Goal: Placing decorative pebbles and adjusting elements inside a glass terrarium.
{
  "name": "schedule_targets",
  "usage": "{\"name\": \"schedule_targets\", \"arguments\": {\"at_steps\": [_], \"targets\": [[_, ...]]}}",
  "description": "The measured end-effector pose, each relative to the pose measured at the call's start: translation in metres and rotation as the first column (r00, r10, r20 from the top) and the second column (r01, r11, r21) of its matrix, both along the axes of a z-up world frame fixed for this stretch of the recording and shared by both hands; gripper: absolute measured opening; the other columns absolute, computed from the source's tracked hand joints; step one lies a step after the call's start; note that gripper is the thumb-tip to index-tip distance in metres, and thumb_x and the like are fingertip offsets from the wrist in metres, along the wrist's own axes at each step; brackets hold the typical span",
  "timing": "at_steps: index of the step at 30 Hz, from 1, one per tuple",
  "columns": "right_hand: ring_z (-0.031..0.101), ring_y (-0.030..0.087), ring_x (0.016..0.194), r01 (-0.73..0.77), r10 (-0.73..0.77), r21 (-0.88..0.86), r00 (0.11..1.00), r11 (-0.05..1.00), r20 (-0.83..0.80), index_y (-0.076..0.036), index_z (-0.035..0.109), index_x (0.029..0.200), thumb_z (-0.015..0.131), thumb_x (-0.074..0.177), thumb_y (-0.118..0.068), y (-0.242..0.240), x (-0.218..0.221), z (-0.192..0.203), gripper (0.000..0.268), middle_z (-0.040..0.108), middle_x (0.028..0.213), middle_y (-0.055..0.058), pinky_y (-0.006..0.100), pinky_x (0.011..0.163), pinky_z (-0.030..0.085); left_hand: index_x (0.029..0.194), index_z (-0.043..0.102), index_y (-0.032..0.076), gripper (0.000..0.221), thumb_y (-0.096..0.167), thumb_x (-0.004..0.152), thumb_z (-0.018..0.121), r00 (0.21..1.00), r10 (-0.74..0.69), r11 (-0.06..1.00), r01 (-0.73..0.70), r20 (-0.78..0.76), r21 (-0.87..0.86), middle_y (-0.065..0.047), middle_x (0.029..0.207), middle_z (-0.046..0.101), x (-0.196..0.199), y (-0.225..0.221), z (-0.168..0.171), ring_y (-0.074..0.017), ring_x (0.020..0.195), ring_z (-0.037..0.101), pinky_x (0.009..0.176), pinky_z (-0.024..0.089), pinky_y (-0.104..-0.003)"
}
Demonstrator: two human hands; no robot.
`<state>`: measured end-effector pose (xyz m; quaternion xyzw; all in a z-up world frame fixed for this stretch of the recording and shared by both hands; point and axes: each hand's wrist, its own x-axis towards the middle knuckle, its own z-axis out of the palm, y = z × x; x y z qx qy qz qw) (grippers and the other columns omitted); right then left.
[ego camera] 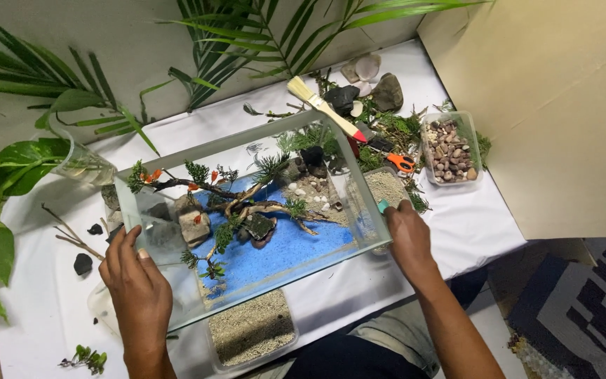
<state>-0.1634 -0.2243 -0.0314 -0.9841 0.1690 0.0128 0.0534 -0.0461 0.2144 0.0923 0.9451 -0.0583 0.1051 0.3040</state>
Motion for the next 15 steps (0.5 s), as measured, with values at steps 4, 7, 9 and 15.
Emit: {"name": "schedule_targets", "arguments": {"at_steps": [4, 7, 9, 15], "targets": [[0.060, 0.046, 0.059, 0.071, -0.076, 0.149, 0.997, 0.986, 0.031, -0.006, 0.067, 0.098, 0.067, 0.086, -0.011, 0.002, 0.000, -0.010, 0.013, 0.053, 0.094, 0.017, 0.054, 0.046, 0.045, 0.144, 0.053, -0.002, 0.040, 0.005, 0.109, 0.034, 1.000, -0.014, 1.000, 0.014, -0.003, 0.013, -0.026, 0.150, 0.047, 0.001, 0.000, -0.002, -0.0453, 0.136, 0.039, 0.110, 0.032, -0.058], [0.063, 0.046, 0.065, 0.104, -0.110, 0.182, 0.994, 0.978, 0.024, -0.007, 0.069, 0.107, 0.061, 0.096, -0.013, 0.004, -0.005, -0.008, 0.015, 0.054, 0.096, 0.016, 0.054, 0.051, 0.048, 0.143, 0.054, -0.001, 0.039, 0.007, 0.110, 0.035, 1.000, -0.015, 1.000, 0.015, 0.018, 0.027, -0.026, 0.150, 0.048, 0.002, 0.004, -0.007, -0.0447, 0.137, 0.040, 0.110, 0.032, -0.057], [0.057, 0.044, 0.067, 0.073, -0.101, 0.193, 0.985, 0.979, 0.139, -0.003, 0.068, 0.111, 0.055, 0.099, -0.005, 0.006, -0.008, -0.002, 0.018, 0.053, 0.092, 0.017, 0.050, 0.048, 0.040, 0.141, 0.054, -0.004, 0.038, 0.008, 0.111, 0.033, 0.997, -0.049, 0.998, 0.047, 0.051, 0.045, -0.027, 0.148, 0.050, 0.005, 0.004, -0.008, -0.0440, 0.140, 0.041, 0.114, 0.030, -0.056], [0.058, 0.043, 0.070, 0.062, -0.124, 0.238, 0.959, 0.969, 0.255, 0.001, 0.069, 0.112, 0.054, 0.102, -0.006, 0.004, -0.014, -0.008, 0.020, 0.056, 0.094, 0.018, 0.050, 0.051, 0.043, 0.142, 0.053, -0.003, 0.038, 0.010, 0.112, 0.033, 0.999, -0.045, 0.998, 0.043, 0.029, 0.040, -0.027, 0.149, 0.048, 0.004, 0.005, -0.009, -0.0440, 0.139, 0.040, 0.112, 0.031, -0.057]]}}
